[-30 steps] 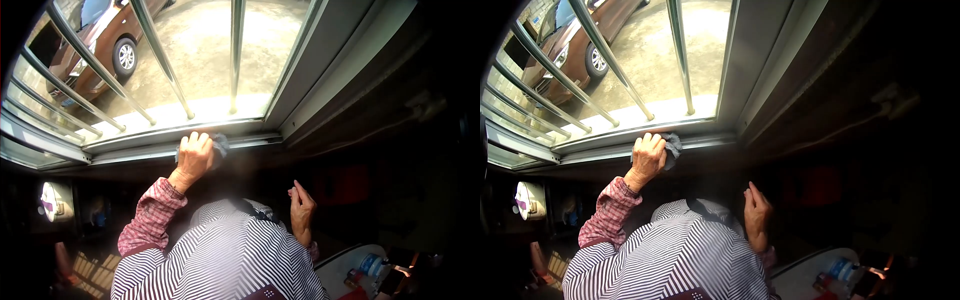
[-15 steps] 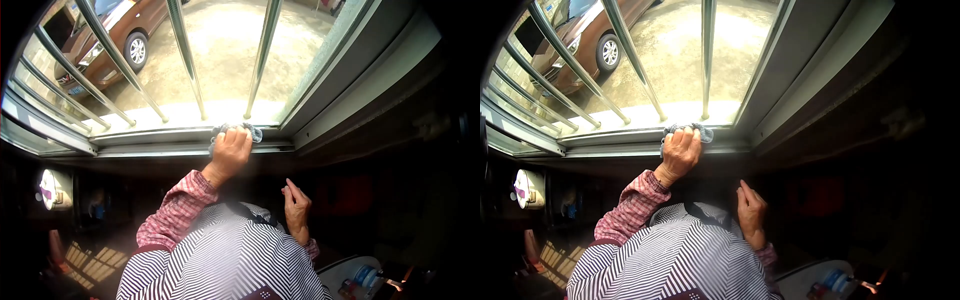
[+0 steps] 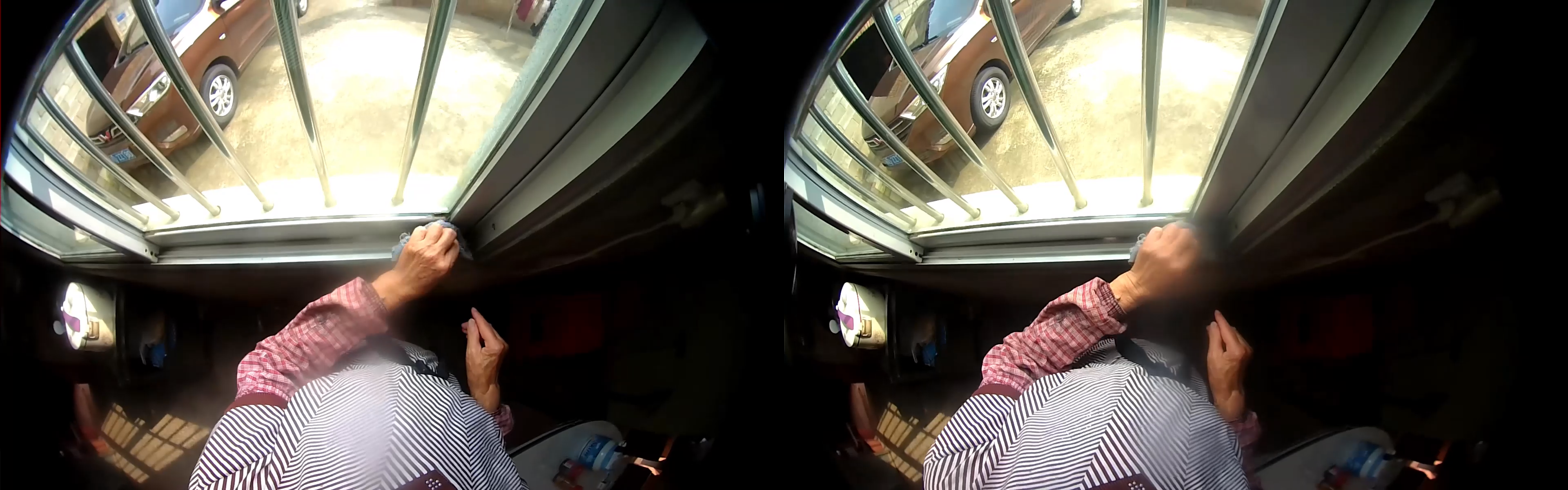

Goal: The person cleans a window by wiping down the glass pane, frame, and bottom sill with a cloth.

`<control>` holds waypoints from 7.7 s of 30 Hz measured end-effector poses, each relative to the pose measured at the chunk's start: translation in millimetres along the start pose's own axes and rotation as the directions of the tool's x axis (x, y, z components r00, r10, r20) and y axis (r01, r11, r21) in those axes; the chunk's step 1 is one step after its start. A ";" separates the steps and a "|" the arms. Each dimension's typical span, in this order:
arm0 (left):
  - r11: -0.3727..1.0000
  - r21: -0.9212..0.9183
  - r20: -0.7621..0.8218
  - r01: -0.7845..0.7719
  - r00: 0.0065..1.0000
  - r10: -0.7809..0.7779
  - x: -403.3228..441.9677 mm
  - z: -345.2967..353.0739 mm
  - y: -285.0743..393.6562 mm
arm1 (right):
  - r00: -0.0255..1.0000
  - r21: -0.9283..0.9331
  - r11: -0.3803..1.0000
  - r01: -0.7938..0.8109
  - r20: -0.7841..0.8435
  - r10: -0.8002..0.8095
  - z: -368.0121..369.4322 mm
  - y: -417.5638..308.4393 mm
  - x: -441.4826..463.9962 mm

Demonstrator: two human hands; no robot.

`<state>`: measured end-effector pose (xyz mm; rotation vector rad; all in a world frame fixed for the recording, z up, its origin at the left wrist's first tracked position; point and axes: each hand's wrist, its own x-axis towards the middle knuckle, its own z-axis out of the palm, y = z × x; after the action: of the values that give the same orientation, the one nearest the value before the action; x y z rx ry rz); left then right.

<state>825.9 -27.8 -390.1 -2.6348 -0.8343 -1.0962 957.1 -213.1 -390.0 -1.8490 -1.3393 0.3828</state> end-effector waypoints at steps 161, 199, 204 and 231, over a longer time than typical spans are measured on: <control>0.457 -0.050 -0.445 0.888 0.390 -0.806 -318.3 -323.5 -214.5 | 0.536 0.386 0.575 0.721 0.214 -0.816 373.7 -287.0 11.9; 0.278 -0.220 -0.404 0.935 0.171 -0.898 -365.5 -329.0 -200.5 | 0.301 0.682 0.447 0.579 0.330 -0.894 426.4 -354.1 -11.6; 0.318 -0.237 -0.509 0.918 0.161 -0.845 -372.1 -338.0 -211.6 | 0.327 0.775 0.455 0.438 0.334 -0.884 337.2 -327.3 -23.7; 0.424 -0.033 -0.396 0.905 0.378 -0.837 -352.7 -318.8 -168.8 | 0.577 0.346 0.679 0.648 0.358 -0.734 334.9 -302.2 21.7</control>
<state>337.9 -152.9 -416.9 -1.5823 -2.2390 -1.4970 551.5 -15.6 -371.0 -0.9503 -2.1695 0.5196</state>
